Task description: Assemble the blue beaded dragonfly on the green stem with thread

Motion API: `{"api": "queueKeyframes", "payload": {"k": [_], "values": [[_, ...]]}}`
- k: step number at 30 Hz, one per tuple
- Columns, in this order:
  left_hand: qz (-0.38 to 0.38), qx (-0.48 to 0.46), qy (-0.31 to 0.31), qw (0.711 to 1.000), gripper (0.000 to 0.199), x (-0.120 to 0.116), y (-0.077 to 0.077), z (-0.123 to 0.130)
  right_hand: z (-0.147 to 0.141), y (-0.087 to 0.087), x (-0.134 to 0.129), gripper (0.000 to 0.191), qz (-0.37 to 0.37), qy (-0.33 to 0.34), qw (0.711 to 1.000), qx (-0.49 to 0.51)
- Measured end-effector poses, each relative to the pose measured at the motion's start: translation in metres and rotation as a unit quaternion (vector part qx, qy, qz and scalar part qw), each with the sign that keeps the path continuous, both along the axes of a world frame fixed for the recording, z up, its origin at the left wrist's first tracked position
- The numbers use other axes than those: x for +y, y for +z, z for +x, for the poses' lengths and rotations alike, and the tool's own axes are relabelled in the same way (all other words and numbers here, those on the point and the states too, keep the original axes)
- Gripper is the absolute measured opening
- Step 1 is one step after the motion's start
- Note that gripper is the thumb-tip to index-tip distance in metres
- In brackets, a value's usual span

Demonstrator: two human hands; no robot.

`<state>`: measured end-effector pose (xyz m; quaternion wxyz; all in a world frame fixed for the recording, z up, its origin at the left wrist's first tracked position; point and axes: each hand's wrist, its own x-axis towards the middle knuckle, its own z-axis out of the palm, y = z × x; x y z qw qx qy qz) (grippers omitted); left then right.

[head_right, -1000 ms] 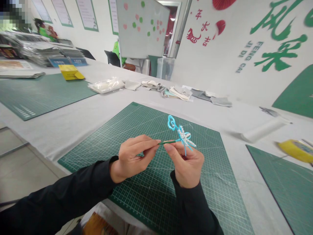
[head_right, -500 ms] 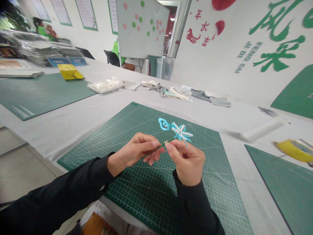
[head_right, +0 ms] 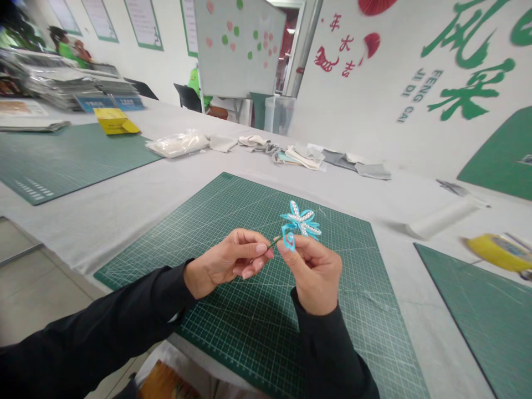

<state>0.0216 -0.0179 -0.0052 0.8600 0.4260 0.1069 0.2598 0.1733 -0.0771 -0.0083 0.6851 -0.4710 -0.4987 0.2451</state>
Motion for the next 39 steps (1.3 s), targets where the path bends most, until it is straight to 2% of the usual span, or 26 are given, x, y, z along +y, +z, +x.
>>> {"api": "queueKeyframes", "payload": {"k": [9, 13, 27, 31, 34, 39], "values": [[0.007, -0.035, -0.013, 0.999, 0.020, -0.003, 0.003, -0.001, -0.008, 0.001, -0.002, 0.008, 0.015, 0.023, 0.999, -0.016], [0.018, -0.026, -0.009, 0.999, 0.022, -0.003, 0.002, -0.001, -0.011, 0.006, -0.002, 0.011, 0.027, -0.013, 0.999, -0.023], [-0.001, 0.000, 0.066, 0.998, 0.024, -0.009, 0.005, 0.002, -0.009, 0.002, -0.004, 0.010, 0.034, -0.047, 0.998, -0.029], [0.042, -0.011, 0.106, 0.993, 0.023, -0.012, 0.006, 0.004, -0.008, 0.001, -0.003, 0.008, 0.038, -0.067, 0.996, -0.046], [0.101, -0.011, 0.161, 0.982, 0.021, -0.015, 0.008, 0.006, -0.007, -0.001, -0.003, 0.010, 0.036, -0.086, 0.994, -0.049], [0.170, 0.011, 0.225, 0.959, 0.018, -0.020, 0.012, 0.007, -0.006, -0.001, -0.005, 0.009, 0.039, -0.066, 0.996, -0.044]]}}
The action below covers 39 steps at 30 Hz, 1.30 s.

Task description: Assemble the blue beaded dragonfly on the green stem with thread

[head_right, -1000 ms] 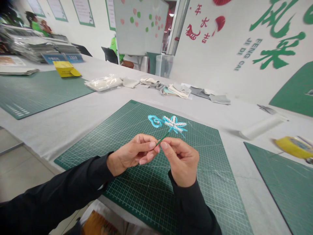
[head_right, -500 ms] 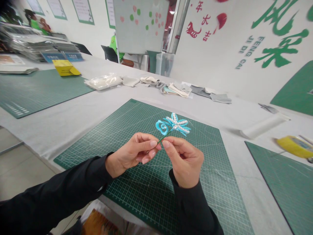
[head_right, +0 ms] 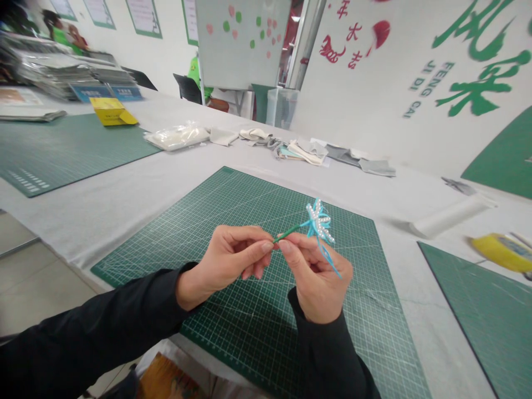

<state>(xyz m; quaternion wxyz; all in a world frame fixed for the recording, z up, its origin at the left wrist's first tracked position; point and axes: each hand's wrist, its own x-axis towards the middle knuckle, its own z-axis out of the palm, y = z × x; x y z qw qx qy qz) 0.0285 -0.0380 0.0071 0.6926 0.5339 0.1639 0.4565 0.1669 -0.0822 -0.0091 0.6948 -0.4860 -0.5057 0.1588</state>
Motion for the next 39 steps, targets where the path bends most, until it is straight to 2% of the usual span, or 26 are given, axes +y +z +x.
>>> {"api": "queueKeyframes", "payload": {"k": [9, 16, 18, 20, 22, 23, 26, 28, 31, 39], "values": [[0.126, -0.001, 0.092, 0.988, 0.007, -0.004, -0.001, 0.001, -0.004, 0.005, 0.001, 0.010, 0.023, -0.001, 1.000, 0.003], [0.240, 0.055, 0.184, 0.952, 0.009, -0.006, -0.004, 0.000, -0.003, 0.007, 0.001, 0.009, 0.012, -0.006, 1.000, -0.001], [0.247, 0.060, 0.191, 0.948, 0.009, -0.006, -0.003, -0.001, -0.002, 0.007, 0.001, 0.008, 0.010, 0.002, 1.000, 0.007], [0.192, 0.047, 0.144, 0.970, 0.009, -0.004, -0.001, -0.002, 0.000, 0.006, 0.001, 0.008, 0.008, 0.011, 1.000, 0.023], [0.073, 0.031, 0.032, 0.996, 0.014, 0.001, -0.001, -0.003, 0.001, 0.006, 0.001, 0.008, 0.000, 0.020, 0.999, 0.037], [0.009, 0.024, -0.042, 0.999, 0.018, 0.004, -0.001, -0.003, 0.002, 0.005, 0.001, 0.008, -0.005, 0.028, 0.999, 0.043], [-0.134, 0.001, -0.206, 0.969, 0.029, 0.015, -0.005, -0.007, 0.003, 0.005, 0.000, 0.010, -0.015, 0.059, 0.997, 0.053], [-0.159, -0.014, -0.266, 0.951, 0.028, 0.019, -0.008, -0.009, 0.003, 0.005, 0.000, 0.011, -0.018, 0.073, 0.996, 0.049], [-0.159, -0.029, -0.285, 0.945, 0.022, 0.020, -0.012, -0.010, 0.002, 0.005, -0.001, 0.012, -0.018, 0.087, 0.995, 0.046], [-0.149, -0.018, -0.215, 0.965, 0.017, 0.015, -0.010, -0.009, 0.001, 0.006, 0.000, 0.012, -0.031, 0.108, 0.991, 0.075]]}}
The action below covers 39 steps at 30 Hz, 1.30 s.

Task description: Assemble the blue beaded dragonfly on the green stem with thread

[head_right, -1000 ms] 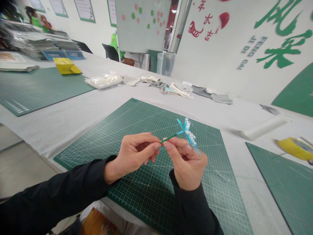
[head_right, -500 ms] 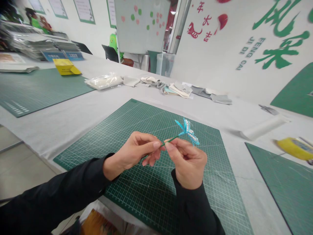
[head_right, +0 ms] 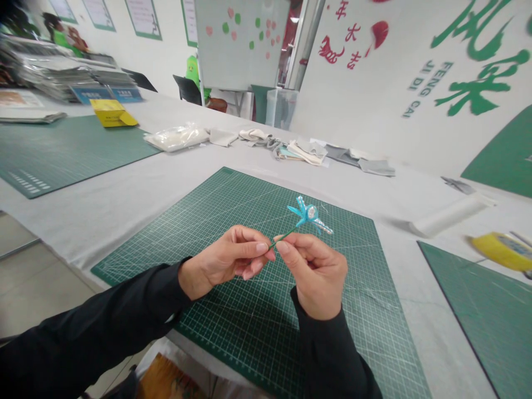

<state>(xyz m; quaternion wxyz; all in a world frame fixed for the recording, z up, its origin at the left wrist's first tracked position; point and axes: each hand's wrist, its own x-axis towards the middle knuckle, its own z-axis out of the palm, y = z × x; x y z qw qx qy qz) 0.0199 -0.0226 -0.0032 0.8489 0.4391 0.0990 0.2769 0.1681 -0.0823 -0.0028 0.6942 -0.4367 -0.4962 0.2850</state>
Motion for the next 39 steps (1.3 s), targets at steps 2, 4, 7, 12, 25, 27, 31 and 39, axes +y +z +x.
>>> {"api": "queueKeyframes", "payload": {"k": [2, 4, 7, 12, 25, 27, 31, 39], "values": [[0.020, 0.007, 0.020, 1.000, 0.017, -0.001, 0.002, -0.001, 0.000, 0.000, 0.000, 0.013, 0.010, 0.005, 1.000, 0.003], [0.049, 0.013, 0.042, 0.998, 0.017, -0.002, 0.005, -0.002, 0.000, 0.000, 0.000, 0.014, 0.017, 0.010, 1.000, 0.003], [0.101, 0.026, 0.085, 0.991, 0.019, -0.003, 0.010, -0.003, 0.000, 0.001, 0.000, 0.013, 0.019, 0.013, 1.000, -0.001], [0.177, 0.036, 0.146, 0.973, 0.017, -0.005, 0.015, -0.002, 0.000, 0.002, 0.001, 0.012, 0.030, 0.002, 0.999, -0.010], [0.431, 0.095, 0.314, 0.841, 0.018, -0.013, 0.016, -0.001, 0.000, 0.001, 0.002, 0.009, 0.039, -0.050, 0.997, -0.038], [0.444, 0.113, 0.324, 0.828, 0.019, -0.014, 0.016, -0.002, 0.000, 0.000, 0.002, 0.010, 0.043, -0.052, 0.997, -0.040], [0.461, 0.125, 0.339, 0.810, 0.018, -0.014, 0.016, -0.001, 0.002, -0.003, 0.003, 0.012, 0.053, -0.064, 0.995, -0.054], [0.431, 0.110, 0.338, 0.830, 0.017, -0.017, 0.014, 0.000, 0.006, -0.004, 0.003, 0.016, 0.057, -0.050, 0.996, -0.055]]}}
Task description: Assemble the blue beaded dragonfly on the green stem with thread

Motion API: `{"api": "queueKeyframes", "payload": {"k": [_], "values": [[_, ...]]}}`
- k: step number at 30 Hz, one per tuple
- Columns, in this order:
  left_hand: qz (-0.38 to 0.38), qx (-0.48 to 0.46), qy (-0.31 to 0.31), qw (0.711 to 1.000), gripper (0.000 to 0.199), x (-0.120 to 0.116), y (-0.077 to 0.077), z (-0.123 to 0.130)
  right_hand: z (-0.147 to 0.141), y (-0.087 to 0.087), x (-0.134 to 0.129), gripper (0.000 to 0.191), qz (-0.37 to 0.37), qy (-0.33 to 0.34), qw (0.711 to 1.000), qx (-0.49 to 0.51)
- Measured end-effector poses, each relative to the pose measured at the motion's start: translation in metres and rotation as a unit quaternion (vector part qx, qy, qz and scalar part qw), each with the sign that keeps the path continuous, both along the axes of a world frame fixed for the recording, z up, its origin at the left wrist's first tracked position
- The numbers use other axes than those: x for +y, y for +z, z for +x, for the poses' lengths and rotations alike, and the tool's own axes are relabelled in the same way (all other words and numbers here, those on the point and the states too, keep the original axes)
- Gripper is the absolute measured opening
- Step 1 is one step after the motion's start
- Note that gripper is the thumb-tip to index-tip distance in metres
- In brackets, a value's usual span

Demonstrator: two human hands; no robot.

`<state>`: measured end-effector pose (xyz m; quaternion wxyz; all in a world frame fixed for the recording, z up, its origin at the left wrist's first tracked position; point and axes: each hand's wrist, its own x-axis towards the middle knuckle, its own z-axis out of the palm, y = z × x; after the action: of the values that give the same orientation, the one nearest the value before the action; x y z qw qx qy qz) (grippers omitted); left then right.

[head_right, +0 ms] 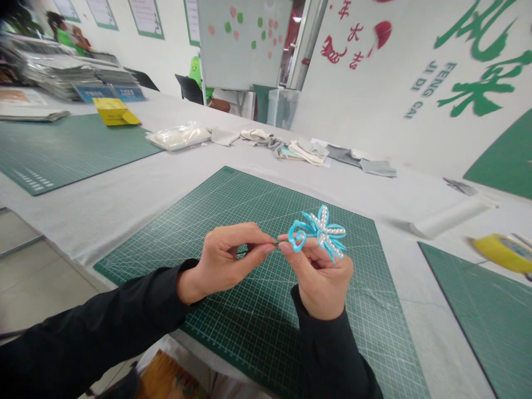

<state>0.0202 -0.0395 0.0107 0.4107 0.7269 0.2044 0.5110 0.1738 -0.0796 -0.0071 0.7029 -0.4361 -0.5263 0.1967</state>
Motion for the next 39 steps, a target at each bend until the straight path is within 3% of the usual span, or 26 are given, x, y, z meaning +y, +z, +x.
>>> {"api": "queueKeyframes", "payload": {"k": [3, 7, 10, 12, 19, 24, 33, 39], "values": [[-0.124, -0.040, -0.094, 0.987, 0.019, 0.004, 0.000, 0.000, 0.001, 0.001, -0.001, 0.015, -0.007, 0.012, 1.000, -0.002], [-0.334, -0.060, -0.283, 0.897, 0.026, 0.014, -0.002, -0.002, -0.001, 0.004, -0.003, 0.013, -0.042, 0.044, 0.998, 0.011], [-0.409, -0.059, -0.345, 0.843, 0.023, 0.019, -0.006, -0.004, -0.003, 0.005, -0.004, 0.010, -0.048, 0.065, 0.996, 0.027], [-0.426, -0.066, -0.356, 0.829, 0.020, 0.020, -0.007, -0.005, -0.003, 0.004, -0.004, 0.008, -0.052, 0.074, 0.995, 0.033], [-0.434, -0.085, -0.305, 0.844, 0.023, 0.017, -0.009, -0.001, 0.000, 0.001, -0.001, 0.005, -0.049, 0.042, 0.998, 0.008], [-0.418, -0.099, -0.296, 0.853, 0.022, 0.016, -0.009, 0.000, -0.004, 0.005, -0.004, 0.004, -0.079, 0.063, 0.994, 0.042], [-0.389, -0.082, -0.271, 0.876, 0.025, 0.014, -0.007, -0.002, -0.012, 0.013, -0.001, 0.011, -0.067, 0.111, 0.988, 0.090], [-0.354, -0.069, -0.265, 0.894, 0.022, 0.014, -0.005, -0.003, -0.012, 0.013, 0.000, 0.012, -0.065, 0.101, 0.988, 0.098]]}}
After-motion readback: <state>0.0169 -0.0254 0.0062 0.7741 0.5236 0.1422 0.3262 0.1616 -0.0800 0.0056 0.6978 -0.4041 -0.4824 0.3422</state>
